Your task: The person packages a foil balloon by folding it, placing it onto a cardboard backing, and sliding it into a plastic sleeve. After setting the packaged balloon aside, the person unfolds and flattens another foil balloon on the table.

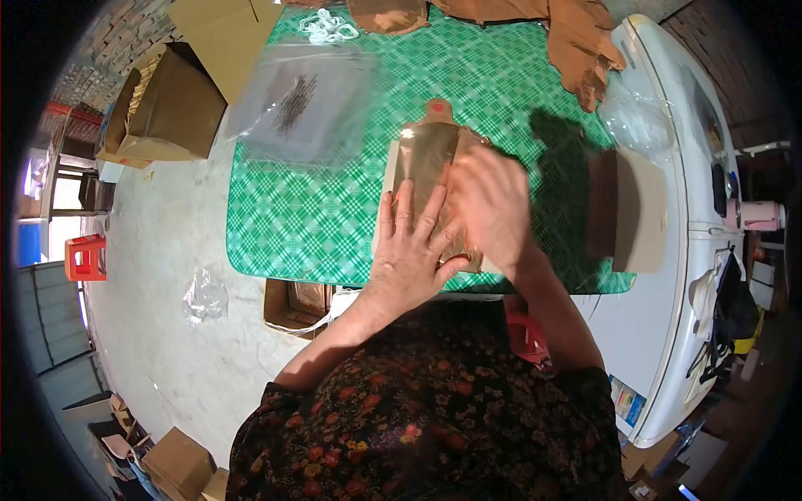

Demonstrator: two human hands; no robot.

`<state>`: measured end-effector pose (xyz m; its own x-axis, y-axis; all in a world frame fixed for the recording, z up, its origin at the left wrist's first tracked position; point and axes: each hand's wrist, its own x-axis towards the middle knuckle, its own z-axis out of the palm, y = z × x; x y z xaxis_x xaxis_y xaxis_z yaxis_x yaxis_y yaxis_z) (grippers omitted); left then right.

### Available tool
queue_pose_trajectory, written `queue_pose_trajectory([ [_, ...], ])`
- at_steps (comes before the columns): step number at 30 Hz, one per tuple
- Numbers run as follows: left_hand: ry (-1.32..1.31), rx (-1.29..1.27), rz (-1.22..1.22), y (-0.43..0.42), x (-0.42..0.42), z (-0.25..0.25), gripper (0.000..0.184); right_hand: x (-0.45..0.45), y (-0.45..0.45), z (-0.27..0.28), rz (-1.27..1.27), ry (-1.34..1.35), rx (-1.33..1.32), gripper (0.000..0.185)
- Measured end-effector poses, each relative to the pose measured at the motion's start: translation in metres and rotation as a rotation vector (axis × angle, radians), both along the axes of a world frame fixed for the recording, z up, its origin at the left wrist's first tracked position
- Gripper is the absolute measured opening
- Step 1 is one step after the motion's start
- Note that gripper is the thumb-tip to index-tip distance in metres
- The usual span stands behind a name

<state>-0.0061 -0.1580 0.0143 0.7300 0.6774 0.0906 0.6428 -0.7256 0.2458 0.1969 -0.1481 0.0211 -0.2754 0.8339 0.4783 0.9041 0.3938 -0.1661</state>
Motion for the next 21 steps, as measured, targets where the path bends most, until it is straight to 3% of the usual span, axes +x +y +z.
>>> queue_pose_trajectory([
  [1,0.066,-0.025,0.000,0.000,0.000,0.002,0.070,-0.011,0.001,0.000,0.101,-0.026,-0.014,0.042],
  [2,0.133,-0.049,0.000,0.001,0.001,0.002,0.070,-0.020,-0.001,0.006,0.188,-0.018,-0.217,0.056],
  [4,-0.011,0.004,0.005,0.000,0.001,-0.008,0.069,-0.024,0.003,0.007,0.341,0.014,-0.418,0.060],
  [11,-0.053,-0.026,-0.015,0.002,-0.001,-0.008,0.060,-0.003,0.046,-0.005,0.235,-0.197,-0.361,0.060],
  [18,-0.120,-0.022,0.011,0.000,-0.002,-0.002,0.068,-0.001,0.073,-0.018,-0.061,-0.124,-0.219,0.064],
  [19,-0.119,-0.029,0.013,0.000,-0.003,0.000,0.068,-0.002,0.075,-0.022,-0.087,-0.139,-0.087,0.064],
  [21,-0.135,-0.032,0.015,0.000,-0.003,0.001,0.069,-0.004,0.073,-0.019,-0.139,-0.096,-0.126,0.058],
])
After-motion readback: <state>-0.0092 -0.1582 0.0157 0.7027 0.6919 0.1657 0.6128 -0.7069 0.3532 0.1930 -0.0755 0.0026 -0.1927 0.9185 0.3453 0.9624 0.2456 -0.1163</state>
